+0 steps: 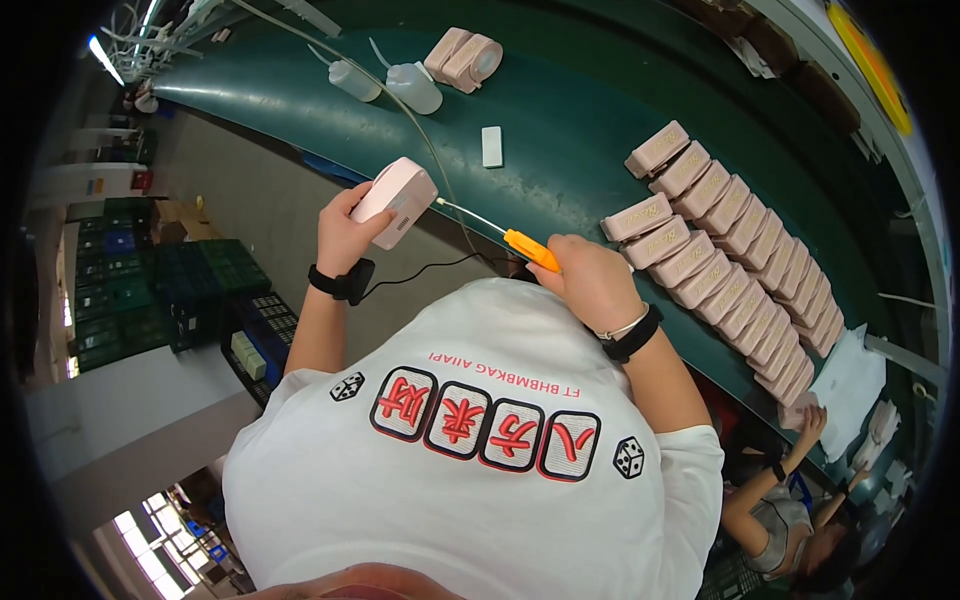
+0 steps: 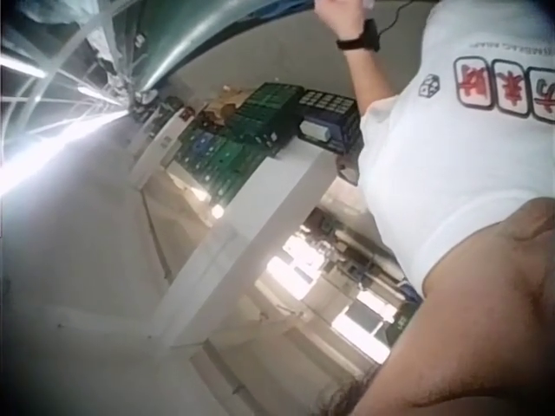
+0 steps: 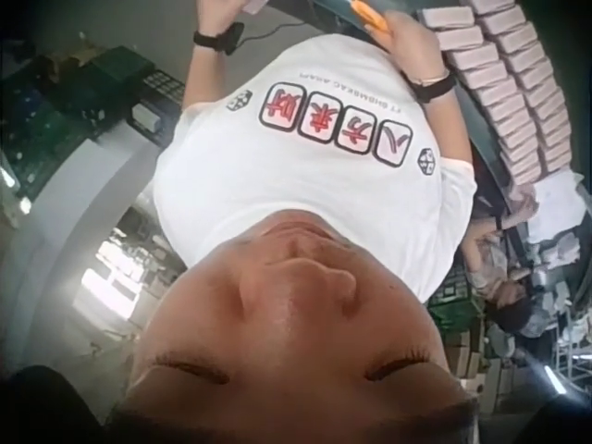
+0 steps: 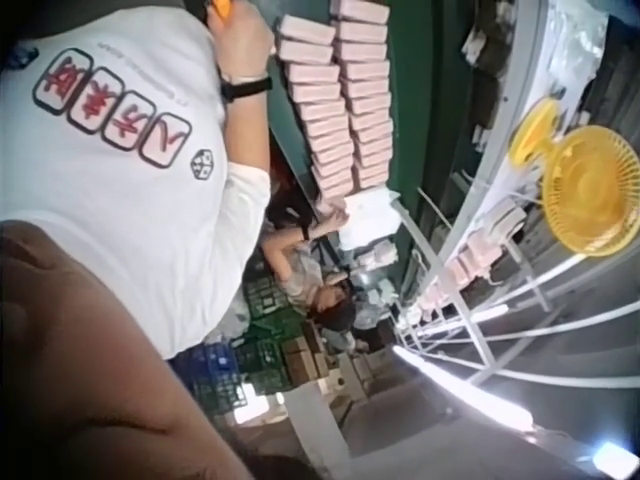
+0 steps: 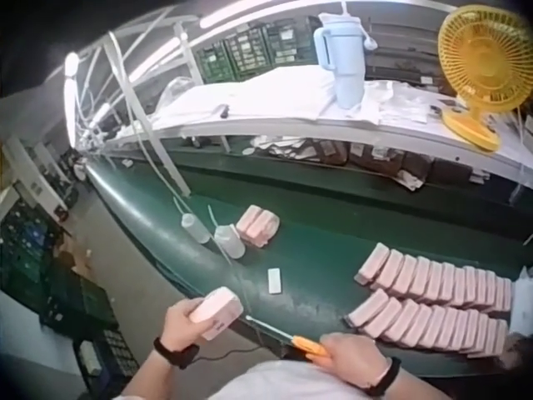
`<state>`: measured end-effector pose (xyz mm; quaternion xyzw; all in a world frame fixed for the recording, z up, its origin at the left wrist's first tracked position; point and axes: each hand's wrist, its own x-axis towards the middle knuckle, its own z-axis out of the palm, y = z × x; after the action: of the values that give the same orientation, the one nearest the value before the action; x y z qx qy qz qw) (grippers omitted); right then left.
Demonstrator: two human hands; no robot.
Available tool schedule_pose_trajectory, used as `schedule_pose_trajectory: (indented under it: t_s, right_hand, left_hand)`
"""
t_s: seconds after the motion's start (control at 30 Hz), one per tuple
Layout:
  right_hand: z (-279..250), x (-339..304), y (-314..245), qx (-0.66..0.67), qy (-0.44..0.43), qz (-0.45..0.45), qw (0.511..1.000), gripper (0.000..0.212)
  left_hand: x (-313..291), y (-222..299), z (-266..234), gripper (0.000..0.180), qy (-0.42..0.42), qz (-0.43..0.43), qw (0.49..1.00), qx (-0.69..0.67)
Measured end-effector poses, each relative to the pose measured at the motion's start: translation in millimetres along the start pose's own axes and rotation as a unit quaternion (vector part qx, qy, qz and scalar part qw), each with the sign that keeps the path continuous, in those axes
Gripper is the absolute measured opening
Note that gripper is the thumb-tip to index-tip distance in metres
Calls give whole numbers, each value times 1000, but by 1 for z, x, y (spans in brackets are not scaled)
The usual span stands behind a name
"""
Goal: Cleaning and inspecting pink plastic electronic components using a cloth and cleaning solution at an assembly line.
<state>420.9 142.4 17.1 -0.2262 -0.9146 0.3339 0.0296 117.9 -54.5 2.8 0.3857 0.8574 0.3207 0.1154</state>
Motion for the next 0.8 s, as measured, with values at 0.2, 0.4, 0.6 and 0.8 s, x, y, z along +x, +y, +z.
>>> schedule_pose_trajectory:
  t_s: [0.2,0.4,0.6,0.8]
  right_hand:
    - [-2,6,1,9,1,-6,1000,32]
    - [-5,-38,46,123,-33,47,991,22]
    - [6,-98,66,252,10,93,963,19]
    - [37,-163,111,210,180,104,955,21]
  left_hand:
    - [11,6,-2,45,-21,-16,997,-71]
    - [9,-15,26,39,-77,-236,804,-541]
    - [4,4,72,43,-155,-225,718,-640]
    - [2,39,90,46,-211,-210,710,-638]
